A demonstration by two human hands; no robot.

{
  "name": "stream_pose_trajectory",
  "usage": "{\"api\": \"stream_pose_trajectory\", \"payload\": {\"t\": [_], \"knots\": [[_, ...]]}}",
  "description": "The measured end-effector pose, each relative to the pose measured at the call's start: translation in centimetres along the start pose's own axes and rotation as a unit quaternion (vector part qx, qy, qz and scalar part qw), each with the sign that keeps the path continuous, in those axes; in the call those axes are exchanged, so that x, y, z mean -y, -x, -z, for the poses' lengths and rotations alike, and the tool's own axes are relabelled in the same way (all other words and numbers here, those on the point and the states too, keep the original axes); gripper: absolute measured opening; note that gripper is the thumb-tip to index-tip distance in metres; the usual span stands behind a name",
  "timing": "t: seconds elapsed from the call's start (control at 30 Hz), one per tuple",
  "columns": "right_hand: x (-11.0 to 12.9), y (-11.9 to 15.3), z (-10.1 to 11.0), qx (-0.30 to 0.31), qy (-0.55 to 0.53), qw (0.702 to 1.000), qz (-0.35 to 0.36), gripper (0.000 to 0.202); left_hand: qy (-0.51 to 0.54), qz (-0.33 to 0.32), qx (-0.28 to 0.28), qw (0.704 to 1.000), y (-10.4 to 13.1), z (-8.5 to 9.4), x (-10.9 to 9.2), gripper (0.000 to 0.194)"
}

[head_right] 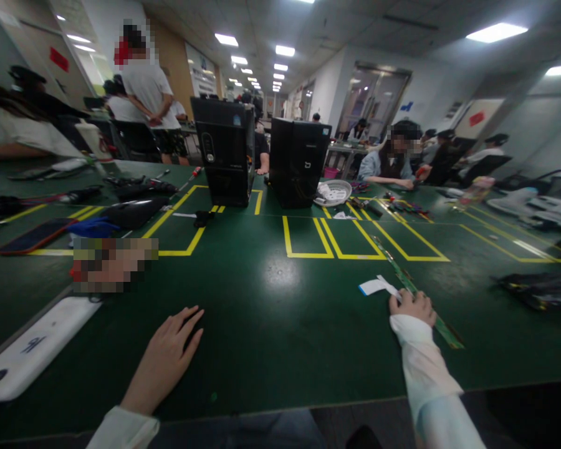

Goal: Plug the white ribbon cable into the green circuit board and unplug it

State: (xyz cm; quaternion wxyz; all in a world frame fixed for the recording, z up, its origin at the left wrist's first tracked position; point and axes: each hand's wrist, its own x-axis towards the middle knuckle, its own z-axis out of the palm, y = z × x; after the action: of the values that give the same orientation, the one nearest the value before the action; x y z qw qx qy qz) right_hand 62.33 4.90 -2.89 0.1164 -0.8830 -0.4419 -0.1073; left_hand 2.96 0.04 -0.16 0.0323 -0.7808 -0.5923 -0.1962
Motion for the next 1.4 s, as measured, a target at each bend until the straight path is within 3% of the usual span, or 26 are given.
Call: {"api": "stream_pose_trajectory", "payload": {"t": [0.23,0.33,0.47,0.67,0.8,1.03,1.17,1.4], "knots": [[0.3,-0.4,-0.6,-0.023,0.030,0.992,0.118,0.051,0.005,0.000,-0.015,1.000,0.0,0.0,-0.1,0.043],[2.3,-0.7,-0.3,-0.015,-0.006,0.981,0.193,0.047,0.005,0.006,-0.009,1.000,0.0,0.1,-0.1,0.044],[6.7,-0.5,0.0,-0.013,-0.069,0.961,0.269,0.044,0.007,0.009,0.001,1.000,0.0,0.2,-0.1,0.045],[14.7,1.7,0.1,0.001,-0.155,0.899,0.410,0.041,0.012,0.010,-0.004,1.000,-0.1,0.2,-0.2,0.043],[20.0,4.7,0.7,0.020,-0.216,0.834,0.507,0.037,0.001,0.008,-0.002,1.000,-0.1,0.3,-0.2,0.044],[27.5,10.4,2.0,0.046,-0.254,0.759,0.598,0.035,0.002,0.009,-0.004,1.000,-0.1,0.3,-0.2,0.043],[29.6,13.5,2.8,0.054,-0.285,0.718,0.633,0.033,-0.005,0.009,-0.007,1.000,-0.1,0.2,-0.3,0.044],[29.5,16.6,4.7,0.083,-0.303,0.662,0.680,0.035,-0.005,0.018,0.007,1.000,-0.1,0.4,-0.4,0.046]]}}
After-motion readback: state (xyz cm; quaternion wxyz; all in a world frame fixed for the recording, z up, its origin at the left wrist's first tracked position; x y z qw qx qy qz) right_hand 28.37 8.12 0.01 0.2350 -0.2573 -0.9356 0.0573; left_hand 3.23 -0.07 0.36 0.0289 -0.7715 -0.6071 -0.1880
